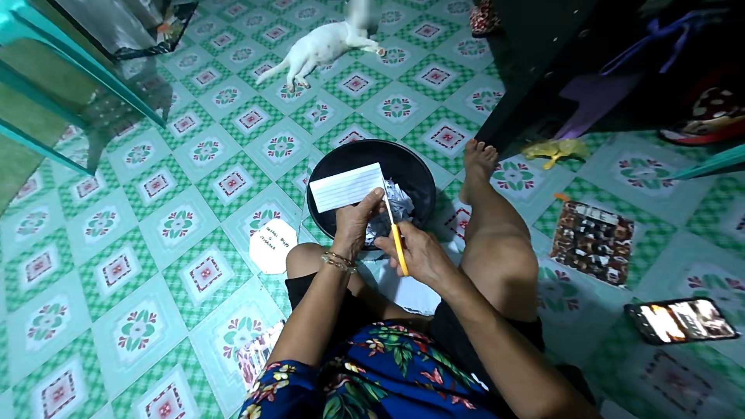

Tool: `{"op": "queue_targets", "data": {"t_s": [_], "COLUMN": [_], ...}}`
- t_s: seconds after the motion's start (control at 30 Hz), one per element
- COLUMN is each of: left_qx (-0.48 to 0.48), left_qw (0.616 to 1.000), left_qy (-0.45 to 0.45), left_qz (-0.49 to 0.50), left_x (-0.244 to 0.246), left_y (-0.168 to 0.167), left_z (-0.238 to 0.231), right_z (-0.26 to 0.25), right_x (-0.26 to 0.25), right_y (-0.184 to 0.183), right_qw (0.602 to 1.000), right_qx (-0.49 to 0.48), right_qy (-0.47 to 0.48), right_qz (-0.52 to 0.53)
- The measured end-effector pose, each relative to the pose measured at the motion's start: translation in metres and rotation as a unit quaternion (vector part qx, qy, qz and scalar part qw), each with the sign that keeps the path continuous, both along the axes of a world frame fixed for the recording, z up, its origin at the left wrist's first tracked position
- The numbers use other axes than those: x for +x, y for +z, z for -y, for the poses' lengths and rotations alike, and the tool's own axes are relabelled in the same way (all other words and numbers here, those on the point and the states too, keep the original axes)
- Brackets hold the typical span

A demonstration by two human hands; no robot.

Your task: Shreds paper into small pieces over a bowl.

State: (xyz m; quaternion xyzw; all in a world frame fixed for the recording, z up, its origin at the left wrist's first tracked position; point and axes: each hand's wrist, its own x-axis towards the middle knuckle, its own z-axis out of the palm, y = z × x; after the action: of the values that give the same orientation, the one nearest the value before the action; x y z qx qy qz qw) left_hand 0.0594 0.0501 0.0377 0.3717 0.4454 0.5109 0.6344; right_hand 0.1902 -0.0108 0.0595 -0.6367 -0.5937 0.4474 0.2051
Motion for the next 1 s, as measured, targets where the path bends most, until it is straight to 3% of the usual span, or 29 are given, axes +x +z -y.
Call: {"op": "queue_targets", "data": {"t_s": [0.47,0.6,0.83,1.0], "left_qx": [0.014,-0.002,0.001,-0.004], "left_qw": [1.000,0.998,0.999,0.999], "left_qy": [-0.026,0.012,-0.041,-0.001], "left_qz": [0.007,0.064,0.012,0.041], "left_x": [-0.001,0.008,-0.001,0.009], "left_y": [-0.001,0.001,0.001,0.004], "left_z": [0.000,-0.009,-0.001,-0.009], "right_z": [-0.004,-0.006,-0.009,-0.012], "right_x": [0.001,0.001,0.002,0.002], "right_y": [0.003,0.006,0.006,0.012], "right_qw": [1.000,0.999,0.999,0.996], "right_qx": [-0.005,-0.004,-0.004,-0.020], "right_qy": [-0.014,-0.014,-0.016,-0.022], "right_qz": [-0.021,-0.035,-0.047,-0.079]}}
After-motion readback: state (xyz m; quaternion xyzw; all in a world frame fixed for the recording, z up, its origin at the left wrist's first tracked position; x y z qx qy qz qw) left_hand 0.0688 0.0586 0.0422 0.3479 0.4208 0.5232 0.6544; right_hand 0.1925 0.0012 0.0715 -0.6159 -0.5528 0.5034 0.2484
